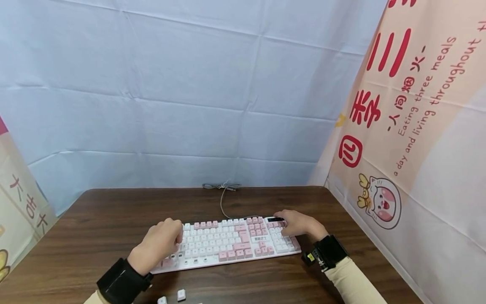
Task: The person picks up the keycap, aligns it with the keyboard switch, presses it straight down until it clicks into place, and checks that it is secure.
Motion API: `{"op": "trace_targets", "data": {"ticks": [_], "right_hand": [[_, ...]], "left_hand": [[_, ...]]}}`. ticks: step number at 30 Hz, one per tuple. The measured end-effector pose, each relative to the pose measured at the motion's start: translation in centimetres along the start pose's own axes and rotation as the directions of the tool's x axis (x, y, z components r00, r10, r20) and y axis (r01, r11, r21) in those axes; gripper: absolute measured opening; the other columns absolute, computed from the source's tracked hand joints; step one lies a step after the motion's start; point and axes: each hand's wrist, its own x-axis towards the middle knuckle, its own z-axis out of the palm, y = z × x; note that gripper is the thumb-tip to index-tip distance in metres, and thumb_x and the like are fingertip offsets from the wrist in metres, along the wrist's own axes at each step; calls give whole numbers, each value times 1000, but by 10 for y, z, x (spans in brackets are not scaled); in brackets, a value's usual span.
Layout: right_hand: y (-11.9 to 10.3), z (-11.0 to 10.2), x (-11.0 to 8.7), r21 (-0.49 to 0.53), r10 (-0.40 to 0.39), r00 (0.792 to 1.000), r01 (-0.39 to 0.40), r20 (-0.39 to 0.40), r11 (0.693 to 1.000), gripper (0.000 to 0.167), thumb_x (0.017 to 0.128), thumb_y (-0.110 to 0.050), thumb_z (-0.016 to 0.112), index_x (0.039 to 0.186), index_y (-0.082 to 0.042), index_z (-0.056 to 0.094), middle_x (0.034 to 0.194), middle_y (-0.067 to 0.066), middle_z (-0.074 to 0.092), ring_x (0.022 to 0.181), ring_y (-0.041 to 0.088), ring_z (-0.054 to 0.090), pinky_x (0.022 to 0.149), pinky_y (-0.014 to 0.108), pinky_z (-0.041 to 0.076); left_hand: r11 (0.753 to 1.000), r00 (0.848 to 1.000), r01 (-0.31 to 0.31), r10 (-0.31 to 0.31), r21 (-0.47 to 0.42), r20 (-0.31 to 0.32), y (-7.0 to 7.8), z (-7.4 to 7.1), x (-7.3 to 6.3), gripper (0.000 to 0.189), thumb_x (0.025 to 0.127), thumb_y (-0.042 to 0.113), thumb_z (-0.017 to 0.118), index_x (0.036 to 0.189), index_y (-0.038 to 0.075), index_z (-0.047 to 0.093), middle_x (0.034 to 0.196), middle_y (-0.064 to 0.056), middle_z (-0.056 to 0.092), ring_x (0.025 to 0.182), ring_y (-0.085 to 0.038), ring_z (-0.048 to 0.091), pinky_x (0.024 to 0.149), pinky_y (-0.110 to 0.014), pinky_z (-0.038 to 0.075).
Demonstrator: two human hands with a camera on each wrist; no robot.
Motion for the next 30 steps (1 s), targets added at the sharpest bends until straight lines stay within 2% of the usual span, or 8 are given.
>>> {"op": "trace_targets", "data": {"ticks": [5, 12, 16, 19, 23, 26, 30], "right_hand": [[0, 1, -1, 8, 0, 1000, 0, 1, 1000, 67, 82, 0, 70, 146, 6, 51, 143, 26, 55, 125, 38, 57, 104, 55, 46], [0, 0, -1, 2, 0, 1000, 0, -2, 1000, 68, 81, 1, 70, 146, 6, 50, 143, 26, 55, 121, 34, 58, 101, 52, 47], [0, 0, -1, 2, -3, 1000, 3, 1, 1000, 67, 82, 0, 70, 146, 5, 51, 143, 25, 55, 119, 33, 58, 100, 51, 47], [0, 1, -1, 7, -6, 1000, 6, 2, 1000, 67, 82, 0, 70, 146, 5, 51, 142, 25, 56, 118, 33, 58, 101, 53, 47], [1, 1, -1, 9, -9, 1000, 9, 0, 1000, 67, 82, 0, 70, 147, 7, 50, 142, 26, 56, 119, 33, 58, 102, 53, 47], [1, 1, 0, 8, -6, 1000, 6, -2, 1000, 67, 83, 0, 70, 147, 7, 50, 143, 26, 56, 119, 33, 58, 102, 52, 47], [2, 2, 0, 11, 1, 1000, -1, -2, 1000, 67, 83, 0, 70, 147, 6, 50, 143, 26, 55, 119, 32, 58, 103, 53, 47]], "left_hand": [[999, 999, 5, -4, -32, 36, 4, -6, -8, 25, 75, -6, 85, 79, 11, 67, 72, 2, 56, 65, -13, 46, 62, -32, 41], [996, 997, 2, 5, -88, 78, 15, -11, -16, 29, 68, 2, 92, 86, 13, 74, 81, 2, 66, 77, -15, 59, 73, -41, 51], [993, 993, -1, 15, -119, 117, 18, -13, -20, 30, 66, 8, 95, 89, 13, 75, 85, 1, 69, 77, -15, 60, 72, -41, 52], [989, 987, -28, 50, -147, 150, 17, -14, -22, 30, 68, 13, 95, 91, 12, 76, 87, 0, 69, 76, -14, 59, 69, -38, 52], [983, 982, -107, 128, -147, 136, 12, -12, -27, 30, 69, 21, 95, 92, 12, 76, 86, 2, 69, 71, -9, 55, 66, -32, 49], [980, 980, -160, 172, -116, 102, 10, -11, -32, 30, 68, 23, 95, 88, 12, 75, 83, 4, 67, 69, -6, 52, 62, -30, 47], [981, 980, -174, 181, -81, 85, 8, -9, -39, 30, 66, 24, 96, 83, 14, 73, 80, 7, 65, 70, -6, 53, 60, -30, 46]]}}
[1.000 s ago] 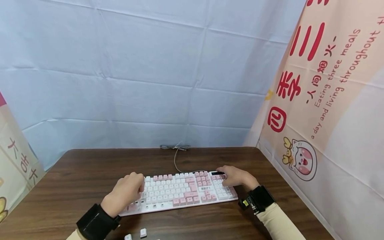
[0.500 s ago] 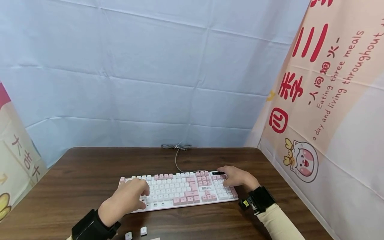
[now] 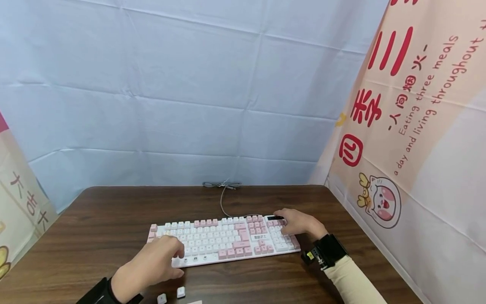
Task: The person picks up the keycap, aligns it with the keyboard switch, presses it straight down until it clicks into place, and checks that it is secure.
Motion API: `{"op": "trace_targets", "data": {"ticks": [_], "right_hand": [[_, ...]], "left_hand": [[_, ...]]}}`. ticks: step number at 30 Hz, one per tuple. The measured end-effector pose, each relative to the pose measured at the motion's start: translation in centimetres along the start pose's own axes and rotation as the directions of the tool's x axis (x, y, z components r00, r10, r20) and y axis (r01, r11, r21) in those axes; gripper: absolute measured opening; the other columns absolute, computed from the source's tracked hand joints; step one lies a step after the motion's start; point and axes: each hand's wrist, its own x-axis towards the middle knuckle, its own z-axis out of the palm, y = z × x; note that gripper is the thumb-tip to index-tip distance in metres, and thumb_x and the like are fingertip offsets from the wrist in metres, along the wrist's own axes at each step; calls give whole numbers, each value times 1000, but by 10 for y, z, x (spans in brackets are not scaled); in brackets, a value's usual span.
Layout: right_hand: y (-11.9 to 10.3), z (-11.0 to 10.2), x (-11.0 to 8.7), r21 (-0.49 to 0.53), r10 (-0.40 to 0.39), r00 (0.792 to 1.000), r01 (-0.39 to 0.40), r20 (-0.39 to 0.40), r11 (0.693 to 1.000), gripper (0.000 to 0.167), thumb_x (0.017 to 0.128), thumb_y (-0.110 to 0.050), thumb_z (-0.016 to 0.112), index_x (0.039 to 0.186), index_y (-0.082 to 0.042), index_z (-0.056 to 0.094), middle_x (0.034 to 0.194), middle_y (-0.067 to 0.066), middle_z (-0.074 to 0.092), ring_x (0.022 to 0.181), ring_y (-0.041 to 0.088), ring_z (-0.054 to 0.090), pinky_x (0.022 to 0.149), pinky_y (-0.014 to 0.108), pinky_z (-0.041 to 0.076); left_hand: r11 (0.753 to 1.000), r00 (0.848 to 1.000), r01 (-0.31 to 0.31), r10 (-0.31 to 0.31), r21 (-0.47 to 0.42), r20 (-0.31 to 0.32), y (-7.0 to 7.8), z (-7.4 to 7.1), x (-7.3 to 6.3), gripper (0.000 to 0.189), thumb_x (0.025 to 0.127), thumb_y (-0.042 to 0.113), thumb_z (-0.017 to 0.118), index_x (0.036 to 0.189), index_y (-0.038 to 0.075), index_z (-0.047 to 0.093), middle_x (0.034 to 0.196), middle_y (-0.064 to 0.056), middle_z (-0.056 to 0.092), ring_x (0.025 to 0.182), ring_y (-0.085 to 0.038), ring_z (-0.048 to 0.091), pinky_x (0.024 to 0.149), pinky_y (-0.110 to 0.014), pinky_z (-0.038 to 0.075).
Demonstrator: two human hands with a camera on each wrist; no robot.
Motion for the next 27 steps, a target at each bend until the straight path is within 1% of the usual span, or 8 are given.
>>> {"op": "trace_targets", "data": {"ticks": [3, 8, 13, 17, 19, 21, 25, 27], "right_hand": [[0, 0, 1, 2, 2, 1000, -2, 0, 1000, 67, 83, 0, 70, 147, 6, 50, 143, 26, 55, 119, 32, 58, 103, 53, 47], [0, 0, 1, 3, 6, 1000, -6, 1, 1000, 67, 82, 0, 71, 146, 6, 51, 143, 25, 56, 120, 33, 58, 104, 54, 46], [0, 1, 0, 10, 1, 1000, -1, -2, 1000, 67, 82, 1, 70, 146, 7, 50, 143, 26, 55, 122, 34, 57, 104, 54, 46], [-1, 1, 0, 13, 1, 1000, -1, -5, 1000, 67, 81, 1, 70, 145, 6, 51, 142, 26, 56, 121, 34, 58, 105, 55, 46], [-1, 1, 0, 8, 5, 1000, -5, -5, 1000, 68, 81, 0, 71, 145, 6, 51, 142, 25, 57, 120, 33, 58, 106, 56, 46], [-2, 0, 1, 1, 10, 1000, -10, -5, 1000, 68, 81, -1, 71, 146, 5, 51, 142, 25, 57, 121, 33, 57, 106, 55, 46], [-2, 0, 1, -5, 16, 1000, -16, -4, 1000, 67, 83, -1, 71, 146, 4, 51, 144, 25, 55, 123, 34, 58, 105, 54, 46], [-2, 1, 1, -5, 19, 1000, -19, -1, 1000, 66, 84, -1, 70, 147, 4, 51, 144, 25, 55, 123, 34, 57, 105, 54, 46]], "left_hand": [[1000, 1000, 6, -6, 6, 12, 0, 1, -3, 30, 66, 25, 95, 82, 15, 72, 79, 8, 64, 70, -6, 52, 59, -30, 44], [1000, 999, -13, 13, -1, 31, 0, 2, -8, 30, 66, 25, 94, 81, 15, 71, 76, 9, 62, 67, -3, 48, 57, -28, 41], [1000, 999, -7, 8, -20, 51, -2, 1, -12, 30, 68, 26, 93, 85, 14, 73, 78, 8, 65, 67, -3, 49, 59, -29, 42], [999, 999, -6, 8, -33, 38, -4, 3, -20, 30, 70, 27, 92, 89, 15, 72, 79, 10, 64, 67, -1, 45, 60, -27, 41], [999, 1000, -11, 12, -31, 22, -6, 5, -26, 30, 69, 27, 92, 88, 16, 71, 78, 13, 62, 67, 1, 44, 59, -27, 40], [999, 1000, -7, 8, -40, 23, -8, 6, -30, 29, 69, 28, 92, 87, 19, 71, 76, 14, 59, 67, 2, 43, 58, -26, 38], [998, 999, -26, 27, -50, 23, -10, 8, -33, 27, 70, 29, 92, 82, 22, 70, 73, 16, 57, 67, 2, 43, 56, -25, 36], [998, 999, -46, 46, -36, 15, -11, 10, -34, 27, 69, 29, 93, 81, 23, 69, 74, 16, 57, 69, 2, 44, 57, -25, 36]]}}
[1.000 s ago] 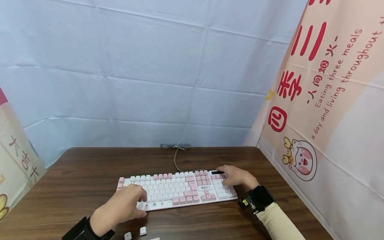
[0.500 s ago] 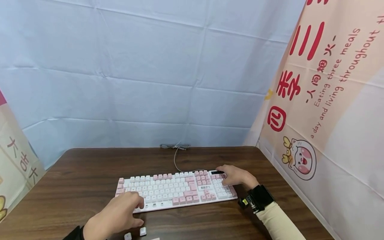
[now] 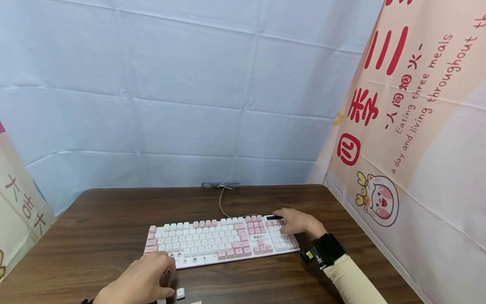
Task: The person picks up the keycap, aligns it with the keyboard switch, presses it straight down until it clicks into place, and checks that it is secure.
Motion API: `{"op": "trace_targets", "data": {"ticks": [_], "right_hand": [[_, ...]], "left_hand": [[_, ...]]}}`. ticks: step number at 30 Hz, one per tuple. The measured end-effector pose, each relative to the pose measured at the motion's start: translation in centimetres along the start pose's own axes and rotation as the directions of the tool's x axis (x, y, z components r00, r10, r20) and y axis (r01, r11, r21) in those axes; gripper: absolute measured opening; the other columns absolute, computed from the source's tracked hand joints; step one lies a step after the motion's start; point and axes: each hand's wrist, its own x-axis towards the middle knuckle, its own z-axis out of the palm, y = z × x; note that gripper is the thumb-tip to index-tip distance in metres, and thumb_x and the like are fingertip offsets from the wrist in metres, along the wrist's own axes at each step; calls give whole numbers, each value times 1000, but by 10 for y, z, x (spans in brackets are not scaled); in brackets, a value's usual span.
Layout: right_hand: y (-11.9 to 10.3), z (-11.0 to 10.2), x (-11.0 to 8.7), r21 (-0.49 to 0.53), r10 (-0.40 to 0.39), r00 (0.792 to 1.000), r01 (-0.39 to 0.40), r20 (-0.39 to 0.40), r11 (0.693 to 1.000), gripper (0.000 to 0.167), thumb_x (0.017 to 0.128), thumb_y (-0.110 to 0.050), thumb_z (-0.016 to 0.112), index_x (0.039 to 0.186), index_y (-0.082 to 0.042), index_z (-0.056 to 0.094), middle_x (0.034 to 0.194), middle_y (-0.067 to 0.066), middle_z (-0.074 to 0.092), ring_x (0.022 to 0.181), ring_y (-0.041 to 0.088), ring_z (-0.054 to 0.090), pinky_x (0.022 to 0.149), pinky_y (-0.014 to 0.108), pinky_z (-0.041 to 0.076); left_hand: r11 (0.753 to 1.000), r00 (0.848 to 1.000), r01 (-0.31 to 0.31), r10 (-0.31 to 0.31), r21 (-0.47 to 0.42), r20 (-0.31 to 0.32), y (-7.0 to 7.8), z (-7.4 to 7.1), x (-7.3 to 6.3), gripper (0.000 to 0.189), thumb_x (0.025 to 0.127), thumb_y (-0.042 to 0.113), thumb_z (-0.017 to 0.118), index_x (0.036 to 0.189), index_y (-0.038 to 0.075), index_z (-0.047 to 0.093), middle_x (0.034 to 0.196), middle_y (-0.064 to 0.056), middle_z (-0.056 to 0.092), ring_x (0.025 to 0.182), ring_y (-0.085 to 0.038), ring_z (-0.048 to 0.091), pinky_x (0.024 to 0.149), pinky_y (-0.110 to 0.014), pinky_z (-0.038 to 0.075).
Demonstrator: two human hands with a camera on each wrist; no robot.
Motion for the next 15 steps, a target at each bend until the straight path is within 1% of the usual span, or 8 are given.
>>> {"op": "trace_targets", "data": {"ticks": [4, 7, 10, 15], "right_hand": [[0, 1, -1, 6, 4, 1000, -4, 1, 1000, 66, 84, -1, 71, 146, 4, 51, 144, 25, 56, 122, 33, 57, 105, 54, 46], [0, 2, -2, 9, 3, 1000, -3, -3, 1000, 66, 82, 0, 71, 146, 5, 52, 142, 25, 56, 121, 32, 58, 105, 54, 46], [0, 1, -2, 14, -1, 1000, 1, -4, 1000, 67, 82, 1, 70, 146, 6, 51, 143, 25, 56, 121, 33, 58, 105, 55, 46], [0, 0, -1, 15, 0, 1000, 0, -4, 1000, 68, 82, 2, 70, 146, 6, 50, 143, 25, 56, 123, 34, 58, 106, 55, 46]], "left_hand": [[999, 999, -29, 30, 33, -14, -1, 3, -1, 29, 68, 31, 93, 82, 23, 68, 77, 18, 57, 71, 1, 45, 58, -25, 38], [999, 999, -38, 38, 23, 8, -1, 3, -2, 28, 68, 29, 92, 80, 23, 68, 76, 17, 55, 69, 1, 43, 57, -25, 37], [1000, 999, -27, 27, -6, 40, 0, 2, -1, 27, 69, 26, 92, 77, 24, 67, 72, 17, 53, 65, 2, 40, 55, -24, 35], [998, 997, 33, -29, -45, 73, 2, 2, -3, 29, 68, 23, 92, 74, 24, 64, 69, 17, 50, 62, 1, 39, 54, -24, 34]]}}
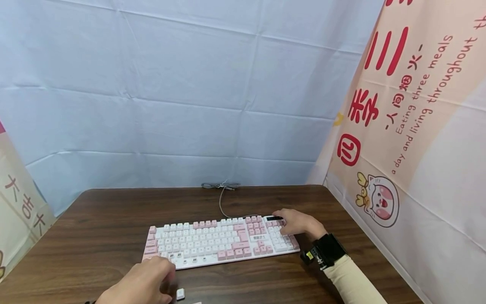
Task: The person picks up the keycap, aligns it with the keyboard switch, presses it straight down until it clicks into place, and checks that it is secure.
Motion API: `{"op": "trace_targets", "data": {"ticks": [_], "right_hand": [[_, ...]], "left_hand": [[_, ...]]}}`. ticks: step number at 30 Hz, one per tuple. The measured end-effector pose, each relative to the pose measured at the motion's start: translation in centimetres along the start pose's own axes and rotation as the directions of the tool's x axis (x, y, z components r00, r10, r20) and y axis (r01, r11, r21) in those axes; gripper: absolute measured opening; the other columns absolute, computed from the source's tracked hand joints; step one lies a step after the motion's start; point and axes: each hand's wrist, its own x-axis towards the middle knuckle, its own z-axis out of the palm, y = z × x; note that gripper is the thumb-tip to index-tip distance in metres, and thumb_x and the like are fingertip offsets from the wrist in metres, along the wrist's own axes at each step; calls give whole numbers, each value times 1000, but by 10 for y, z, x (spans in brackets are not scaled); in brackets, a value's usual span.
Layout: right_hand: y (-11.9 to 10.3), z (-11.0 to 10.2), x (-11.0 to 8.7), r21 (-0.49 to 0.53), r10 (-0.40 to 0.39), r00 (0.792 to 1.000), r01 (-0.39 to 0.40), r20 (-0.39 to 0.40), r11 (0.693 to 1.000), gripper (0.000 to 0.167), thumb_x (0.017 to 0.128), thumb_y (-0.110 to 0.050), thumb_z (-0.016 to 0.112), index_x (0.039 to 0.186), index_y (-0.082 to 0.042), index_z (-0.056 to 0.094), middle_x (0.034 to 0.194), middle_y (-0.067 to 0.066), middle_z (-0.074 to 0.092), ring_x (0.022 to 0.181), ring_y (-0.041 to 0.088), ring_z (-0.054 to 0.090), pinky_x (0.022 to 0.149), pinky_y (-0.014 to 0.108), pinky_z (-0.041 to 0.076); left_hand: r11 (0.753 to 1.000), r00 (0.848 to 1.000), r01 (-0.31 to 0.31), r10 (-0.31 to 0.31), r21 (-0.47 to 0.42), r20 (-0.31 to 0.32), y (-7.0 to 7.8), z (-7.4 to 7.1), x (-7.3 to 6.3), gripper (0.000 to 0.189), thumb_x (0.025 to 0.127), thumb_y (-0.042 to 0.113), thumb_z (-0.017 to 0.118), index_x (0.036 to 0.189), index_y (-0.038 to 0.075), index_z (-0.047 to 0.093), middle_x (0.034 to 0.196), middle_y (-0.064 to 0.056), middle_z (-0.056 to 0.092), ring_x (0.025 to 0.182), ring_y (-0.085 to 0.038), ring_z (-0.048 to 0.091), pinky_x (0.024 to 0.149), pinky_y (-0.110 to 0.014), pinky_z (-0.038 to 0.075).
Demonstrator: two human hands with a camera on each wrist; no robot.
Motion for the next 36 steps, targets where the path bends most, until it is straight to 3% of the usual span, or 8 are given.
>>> {"op": "trace_targets", "data": {"ticks": [5, 10, 16, 18, 36], "right_hand": [[0, 0, 1, -5, -4, 1000, 4, -4, 1000, 67, 80, 2, 70, 145, 6, 52, 142, 25, 57, 121, 33, 58, 106, 56, 46], [0, 0, 1, -5, -18, 1000, 18, -7, 1000, 67, 80, 2, 69, 145, 7, 51, 141, 25, 58, 121, 33, 58, 106, 56, 46], [1, -2, -1, -20, -35, 999, 35, 6, 999, 68, 82, 0, 68, 147, 7, 49, 144, 27, 55, 124, 35, 58, 104, 52, 47], [1, -2, 0, -22, -38, 999, 39, 11, 999, 68, 82, 0, 68, 147, 7, 49, 145, 27, 54, 125, 36, 58, 103, 52, 47], [1, -1, -1, -30, -29, 1000, 29, -1, 999, 66, 83, -1, 71, 146, 6, 51, 143, 26, 56, 123, 35, 58, 104, 55, 47]], "left_hand": [[1000, 1000, 16, -15, 8, -12, -2, 3, -4, 34, 64, 16, 90, 72, 25, 59, 69, 17, 48, 62, 1, 38, 55, -24, 34], [999, 999, -7, 8, 34, -47, -4, 6, -6, 38, 61, 7, 85, 70, 26, 54, 68, 19, 43, 62, 2, 36, 55, -22, 33], [993, 989, -100, 107, 69, -101, -9, 9, -6, 39, 59, 0, 80, 68, 25, 51, 68, 19, 42, 63, 4, 34, 56, -17, 30], [992, 988, -107, 114, 71, -105, -10, 9, -6, 38, 59, 0, 79, 68, 25, 51, 69, 19, 43, 64, 4, 34, 56, -17, 30], [996, 993, -84, 87, 42, -76, -9, 8, -7, 37, 64, 0, 79, 72, 25, 54, 73, 17, 48, 64, 4, 37, 57, -19, 33]]}}
